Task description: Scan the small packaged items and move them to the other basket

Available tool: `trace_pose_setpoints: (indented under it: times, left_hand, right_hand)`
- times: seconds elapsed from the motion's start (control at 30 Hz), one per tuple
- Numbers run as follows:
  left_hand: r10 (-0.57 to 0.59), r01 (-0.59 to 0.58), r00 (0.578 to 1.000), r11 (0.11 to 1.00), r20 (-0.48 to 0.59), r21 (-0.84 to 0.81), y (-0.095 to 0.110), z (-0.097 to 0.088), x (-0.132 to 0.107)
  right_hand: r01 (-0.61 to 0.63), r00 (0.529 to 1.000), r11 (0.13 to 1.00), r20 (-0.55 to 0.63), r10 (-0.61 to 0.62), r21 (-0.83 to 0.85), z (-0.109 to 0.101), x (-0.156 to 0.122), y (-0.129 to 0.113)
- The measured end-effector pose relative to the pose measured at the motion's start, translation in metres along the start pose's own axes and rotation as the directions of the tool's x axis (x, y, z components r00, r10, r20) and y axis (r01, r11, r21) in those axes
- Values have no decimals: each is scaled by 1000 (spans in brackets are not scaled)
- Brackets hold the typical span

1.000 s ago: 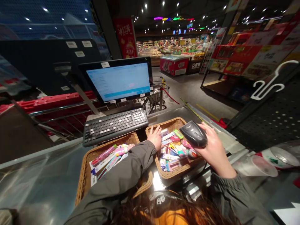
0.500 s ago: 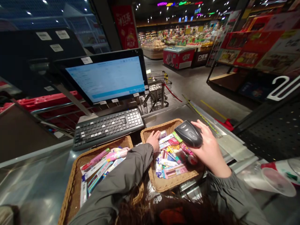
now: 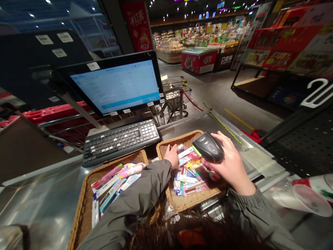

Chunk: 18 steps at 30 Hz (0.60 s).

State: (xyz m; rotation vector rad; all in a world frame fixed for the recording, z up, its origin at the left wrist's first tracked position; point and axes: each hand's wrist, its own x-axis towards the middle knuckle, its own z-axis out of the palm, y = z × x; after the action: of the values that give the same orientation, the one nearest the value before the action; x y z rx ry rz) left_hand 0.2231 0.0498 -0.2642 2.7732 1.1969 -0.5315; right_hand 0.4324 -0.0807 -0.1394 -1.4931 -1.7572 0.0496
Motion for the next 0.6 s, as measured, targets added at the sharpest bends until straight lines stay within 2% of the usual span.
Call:
trace_pose_setpoints:
  times: [0.1,0.17,0.27,0.37,0.47,0.6]
  left_hand:
    - [-50,50,997,999,50,-3,6,-13,-13]
    - [-73,74,996,997,46,-15,6,-24,-25]
    - [-70,70,996,998,-46,-12,-3,-46,-48]
    - [31,-29,981,999,-192,14,-20,-68,-77]
    - [147,-137,925,989,-350,54,-40,-83,-108]
    - [208,-161,828,978,-521,135,-64,-90,-148]
  right_hand:
    - [-14,1000,1000,-17,14,-9,-6,-3,-1]
    - [-17,999,1000,-35,17,-12,-9,-6,-4]
    - [0,999,1000,-39,-1,-22,-11,-9,-10]
    - [21,999,999,-28,-22,-29,-11,-12,-20]
    - [62,998,998,-18,-62,-31,-11,-15,-31]
    - [127,992,991,-2,-127,-31,-9,-18,-46]
